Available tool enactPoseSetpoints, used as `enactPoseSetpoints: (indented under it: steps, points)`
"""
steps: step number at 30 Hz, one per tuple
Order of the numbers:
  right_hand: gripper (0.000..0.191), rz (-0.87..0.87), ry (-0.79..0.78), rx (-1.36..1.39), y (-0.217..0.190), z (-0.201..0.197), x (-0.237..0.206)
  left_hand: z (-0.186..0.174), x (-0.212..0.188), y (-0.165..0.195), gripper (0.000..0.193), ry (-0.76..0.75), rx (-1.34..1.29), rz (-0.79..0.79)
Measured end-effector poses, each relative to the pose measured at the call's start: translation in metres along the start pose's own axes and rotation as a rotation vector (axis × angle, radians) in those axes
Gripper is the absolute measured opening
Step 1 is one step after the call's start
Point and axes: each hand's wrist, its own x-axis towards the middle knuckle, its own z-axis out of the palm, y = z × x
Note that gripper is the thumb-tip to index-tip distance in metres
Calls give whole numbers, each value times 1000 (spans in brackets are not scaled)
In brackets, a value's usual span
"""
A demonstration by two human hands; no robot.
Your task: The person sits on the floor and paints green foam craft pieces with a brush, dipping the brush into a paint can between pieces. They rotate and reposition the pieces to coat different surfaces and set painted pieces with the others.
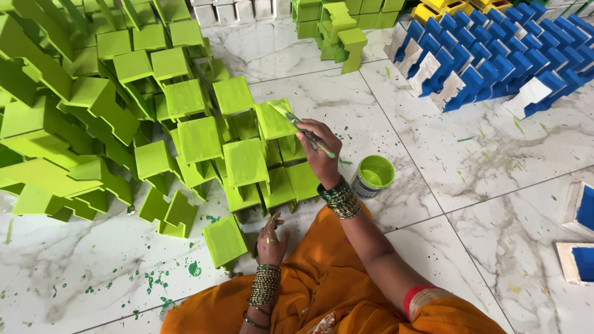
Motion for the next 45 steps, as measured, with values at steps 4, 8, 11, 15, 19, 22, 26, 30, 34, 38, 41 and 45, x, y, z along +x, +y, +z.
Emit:
enactPoseSetpoints:
  steps: [4,8,11,15,19,22,26,30,34,38,41,45]
  points:
    - [19,41,-64,4,-5,1,-1,-1,1,0,63,-2,2,-28]
    - [20,28,-120,-6,-27,-16,-10,0,1,-1,63,-11,14,-25]
    - [19,67,-170,-51,-50,-36,-17,3,2,-2,63,-16,23,15]
    - [18,41,-198,-83,-74,-58,-18,5,2,-4,64,9,23,72]
    - [17,127,-140,-26,-81,-72,-18,4,-1,-5,64,3,40,33]
    - [18,104,-87,-81,-75,-73,-16,4,-3,-5,64,0,44,7]
    - [20,88,-63,-84,-65,-62,-12,5,-3,-5,65,4,37,18]
    - [19,188,-101,-65,-67,-70,-18,6,-2,-7,65,-1,47,-4]
    - [18,135,-90,-90,-75,-85,-26,7,-3,-8,64,-13,35,7]
    - [19,83,-71,-77,-78,-80,-25,10,-2,-7,65,-23,49,8]
    - [20,137,-118,-40,-79,-76,-24,10,-2,-7,66,-23,57,-3]
    - [19,178,-163,33,-81,-80,-31,10,-4,-11,65,-25,62,-39]
